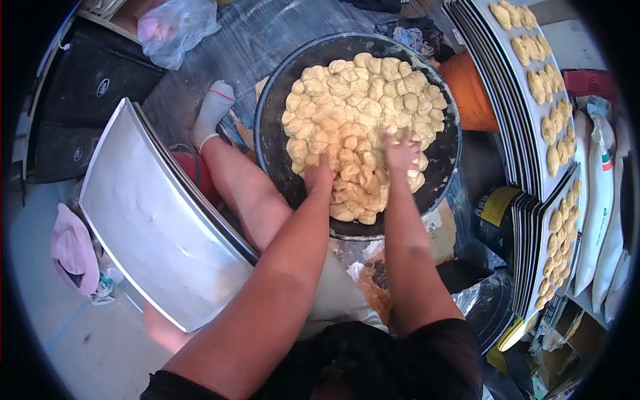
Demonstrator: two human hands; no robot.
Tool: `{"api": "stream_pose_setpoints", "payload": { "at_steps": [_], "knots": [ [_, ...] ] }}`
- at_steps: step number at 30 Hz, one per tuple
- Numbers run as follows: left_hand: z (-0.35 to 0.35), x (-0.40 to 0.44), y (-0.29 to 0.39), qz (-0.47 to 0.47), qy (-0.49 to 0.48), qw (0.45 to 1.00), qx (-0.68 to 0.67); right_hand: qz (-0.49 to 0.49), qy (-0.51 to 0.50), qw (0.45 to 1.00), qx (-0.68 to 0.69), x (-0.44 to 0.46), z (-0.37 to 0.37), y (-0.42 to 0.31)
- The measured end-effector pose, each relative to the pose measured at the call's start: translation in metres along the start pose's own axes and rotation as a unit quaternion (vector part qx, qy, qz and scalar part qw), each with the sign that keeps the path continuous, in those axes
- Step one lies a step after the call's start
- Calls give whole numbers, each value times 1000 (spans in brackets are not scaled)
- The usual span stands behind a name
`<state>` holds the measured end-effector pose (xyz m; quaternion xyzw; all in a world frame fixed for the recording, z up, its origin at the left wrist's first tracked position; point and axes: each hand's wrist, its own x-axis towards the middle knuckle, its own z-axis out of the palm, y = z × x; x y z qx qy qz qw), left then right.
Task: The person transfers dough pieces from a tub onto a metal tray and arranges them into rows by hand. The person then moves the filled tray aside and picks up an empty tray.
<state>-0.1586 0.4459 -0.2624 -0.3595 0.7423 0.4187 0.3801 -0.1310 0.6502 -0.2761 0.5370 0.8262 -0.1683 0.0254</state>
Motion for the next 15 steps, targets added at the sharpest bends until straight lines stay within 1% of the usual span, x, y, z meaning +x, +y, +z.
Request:
{"api": "stream_pose_setpoints", "payload": {
  "at_steps": [1, 2, 3, 4, 5, 6, 7, 9, 10, 11, 12, 14, 15],
  "knots": [
    [1, 3, 2, -8, 46, 998, -35, -5, -75, 997, -22, -19, -16, -23],
    [1, 1, 9, -22, 121, 992, -14, -49, -85, 995, -34, -28, -2, -23],
    [7, 7, 8, 1, 119, 992, -29, -110, -135, 984, -47, -44, -1, -20],
    [17, 19, 3, 26, 116, 992, -45, -181, -161, 964, -110, -70, -3, -20],
    [25, 26, 3, 51, 113, 990, -62, -260, -188, 947, 26, -93, -1, -10],
    [21, 12, 8, 42, 75, 996, -38, -341, -225, 909, -87, -115, -29, -17],
    [15, 2, 10, 62, 45, 997, -8, -397, -288, 867, -91, -106, -38, -20],
    [5, -11, 11, 102, -12, 993, 51, -499, -406, 759, -95, -65, -54, -21],
    [5, -9, 10, 115, -11, 991, 71, -381, -351, 855, 11, -48, -64, -26],
    [5, -8, 7, 129, -5, 991, 48, -307, -275, 911, -2, -33, -86, -51],
    [5, -9, 4, 143, 0, 989, 24, -257, -122, 959, -3, -19, -62, -53],
    [5, -10, 6, 177, 10, 984, -25, -197, -60, 978, -44, -17, -8, -51],
    [5, -10, 10, 125, 60, 990, -21, -167, -26, 984, -63, -21, 7, -58]
  ]
}}
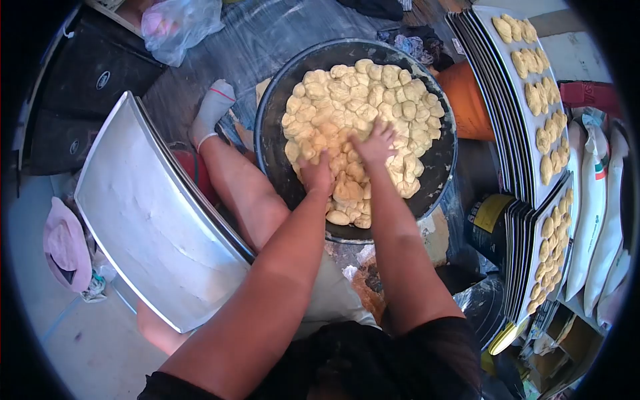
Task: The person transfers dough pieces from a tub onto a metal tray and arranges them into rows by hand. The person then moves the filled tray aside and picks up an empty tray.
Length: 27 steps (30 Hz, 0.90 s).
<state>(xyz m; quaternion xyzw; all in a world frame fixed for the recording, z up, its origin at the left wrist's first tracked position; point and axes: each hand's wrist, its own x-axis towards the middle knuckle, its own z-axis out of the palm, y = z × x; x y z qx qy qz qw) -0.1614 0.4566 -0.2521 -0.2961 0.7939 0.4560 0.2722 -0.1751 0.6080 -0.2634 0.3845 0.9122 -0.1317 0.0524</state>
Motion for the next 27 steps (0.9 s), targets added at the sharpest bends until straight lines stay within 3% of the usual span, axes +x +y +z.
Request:
{"api": "stream_pose_setpoints", "payload": {
  "at_steps": [1, 2, 3, 5, 6, 8, 10, 12, 14, 15, 17, 21, 22, 24, 26, 27],
  "knots": [
    [-1, 3, 6, -50, 51, 997, 13, 20, -54, 998, 18, -10, 2, -10],
    [-3, 6, 10, -103, 101, 989, 27, -37, -84, 996, -9, -25, 5, -9],
    [2, 19, 5, -151, 86, 984, 42, -94, -113, 988, -39, -43, 9, 0],
    [19, 26, -15, -131, -14, 991, -27, -260, -165, 951, -25, -84, 5, 23],
    [21, 26, -21, -119, -60, 989, -59, -289, -234, 926, 67, -77, -7, 29],
    [9, 15, -13, -81, -97, 991, 33, -332, -369, 832, 249, -59, -48, 57],
    [-1, 2, -2, -57, -132, 981, 128, -231, -238, 893, 304, -27, -57, 71],
    [-4, -16, 11, -51, -148, 976, 153, -122, -113, 984, 67, 4, -40, 81],
    [-5, -25, 17, -28, -205, 965, 163, -35, -100, 992, 63, -15, -8, 58],
    [-3, -19, 12, -10, -189, 968, 167, 8, -91, 994, 61, -24, 3, 41],
    [-3, -4, 5, 19, -150, 976, 156, -46, -165, 985, 33, -48, 8, 34],
    [-2, -23, 18, 51, -105, 981, 157, -281, -254, 924, 48, -104, -42, 63],
    [1, -21, 16, 108, -176, 955, 212, -332, -286, 898, 38, -108, -58, 67],
    [4, -16, 3, 214, -311, 870, 318, -336, -388, 826, 234, -76, -60, 102],
    [-12, -29, 21, 187, -422, 835, 300, -120, -495, 787, 349, -24, -63, 124],
    [-17, -35, 26, 170, -477, 813, 288, -110, -328, 901, 261, -8, -56, 127]
  ]
}}
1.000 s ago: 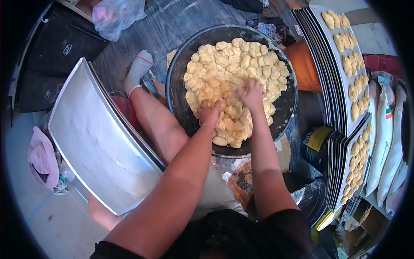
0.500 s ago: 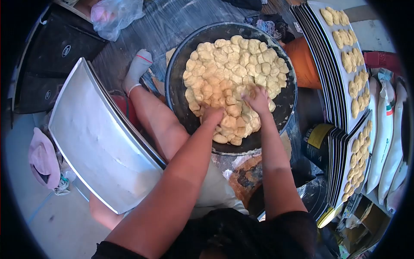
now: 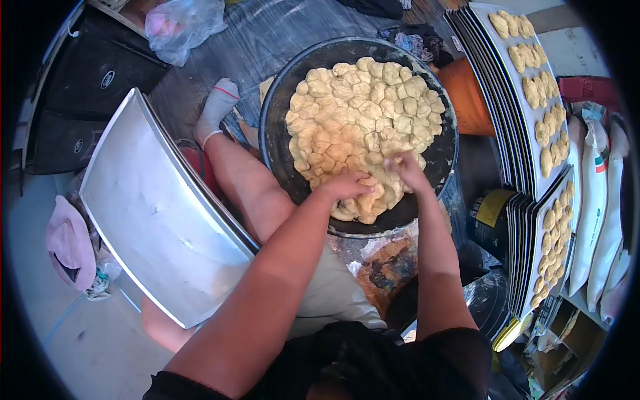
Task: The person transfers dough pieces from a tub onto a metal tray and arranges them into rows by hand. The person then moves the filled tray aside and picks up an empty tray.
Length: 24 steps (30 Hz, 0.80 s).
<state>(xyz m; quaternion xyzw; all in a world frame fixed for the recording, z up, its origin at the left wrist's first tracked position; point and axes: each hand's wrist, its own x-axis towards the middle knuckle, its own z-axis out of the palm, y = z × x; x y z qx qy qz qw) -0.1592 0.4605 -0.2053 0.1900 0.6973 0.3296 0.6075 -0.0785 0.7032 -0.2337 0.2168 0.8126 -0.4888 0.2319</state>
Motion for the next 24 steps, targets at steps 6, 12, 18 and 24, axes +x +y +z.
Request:
{"api": "stream_pose_setpoints", "payload": {
  "at_steps": [6, 12, 18, 24],
  "knots": [
    [8, 66, -52, -30, 222, 973, -55, 81, 210, 954, -197, 41, 86, -9],
    [15, 45, -28, 13, 163, 985, -54, -129, -138, 981, -41, -45, 32, -2],
    [13, 39, -32, 14, 133, 989, -64, 1, 151, 974, -169, 4, 51, 7],
    [-6, 5, -14, -24, -35, 990, 131, 8, 15, 986, -167, -39, 90, -4]
  ]
}}
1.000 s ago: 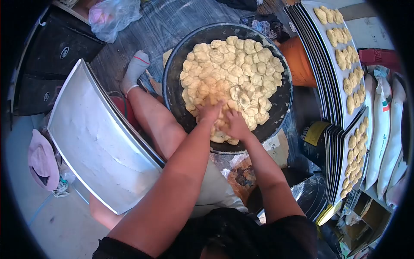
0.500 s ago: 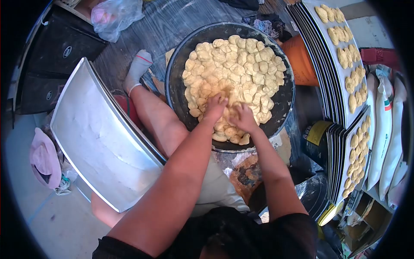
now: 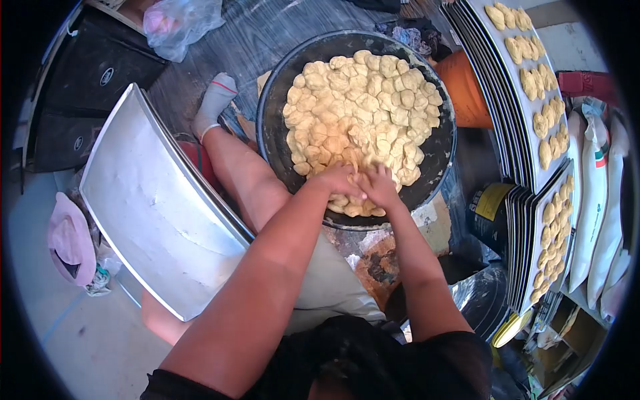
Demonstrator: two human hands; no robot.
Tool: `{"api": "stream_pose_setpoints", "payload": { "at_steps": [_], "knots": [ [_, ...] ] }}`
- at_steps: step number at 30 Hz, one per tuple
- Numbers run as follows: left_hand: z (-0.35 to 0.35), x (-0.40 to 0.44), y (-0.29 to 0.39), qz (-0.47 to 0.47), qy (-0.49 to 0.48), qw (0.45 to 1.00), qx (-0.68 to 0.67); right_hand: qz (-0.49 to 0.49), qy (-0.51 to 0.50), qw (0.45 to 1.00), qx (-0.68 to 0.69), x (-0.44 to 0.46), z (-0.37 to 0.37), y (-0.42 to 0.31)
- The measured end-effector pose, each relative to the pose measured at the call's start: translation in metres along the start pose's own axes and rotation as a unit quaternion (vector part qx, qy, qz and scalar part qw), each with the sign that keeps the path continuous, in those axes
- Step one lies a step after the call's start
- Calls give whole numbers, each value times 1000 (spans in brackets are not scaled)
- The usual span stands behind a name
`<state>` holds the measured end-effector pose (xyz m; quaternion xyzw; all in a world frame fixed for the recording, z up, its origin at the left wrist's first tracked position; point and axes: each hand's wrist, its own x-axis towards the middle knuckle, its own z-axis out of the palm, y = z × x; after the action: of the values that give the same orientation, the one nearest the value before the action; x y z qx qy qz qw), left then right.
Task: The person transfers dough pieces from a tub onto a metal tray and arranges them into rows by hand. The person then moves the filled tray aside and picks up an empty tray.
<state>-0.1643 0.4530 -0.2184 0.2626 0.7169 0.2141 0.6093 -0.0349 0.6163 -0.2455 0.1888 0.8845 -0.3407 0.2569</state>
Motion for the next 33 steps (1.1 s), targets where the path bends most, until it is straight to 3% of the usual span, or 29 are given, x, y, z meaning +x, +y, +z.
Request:
{"api": "stream_pose_setpoints", "payload": {
  "at_steps": [3, 7, 11, 14, 17, 18, 21, 28, 33],
  "knots": [
    [18, -10, 3, -14, 22, 999, 26, -108, -27, 992, -62, -51, -8, 8],
    [35, -32, 36, -121, 91, 963, 223, -32, 54, 989, -135, -55, 11, -12],
    [57, 27, -3, -48, 262, 954, 138, 6, 105, 991, -86, -28, 8, -26],
    [40, 21, 5, -18, 270, 961, 59, -23, 193, 981, -11, -8, 11, -11],
    [31, 12, 9, 29, 291, 955, -50, -71, 196, 975, 79, 6, 3, 0],
    [29, 11, 10, 65, 305, 947, -74, -46, 219, 966, 129, 5, -1, -7],
    [12, 1, 19, 165, 344, 914, -136, -105, 264, 945, 161, -12, -40, -29],
    [-48, -157, 70, 316, 443, 823, -165, -261, 316, 907, 95, -99, -148, -189],
    [-43, -348, 62, 329, 598, 725, -91, -452, 292, 827, 163, -166, -144, -323]
  ]
}}
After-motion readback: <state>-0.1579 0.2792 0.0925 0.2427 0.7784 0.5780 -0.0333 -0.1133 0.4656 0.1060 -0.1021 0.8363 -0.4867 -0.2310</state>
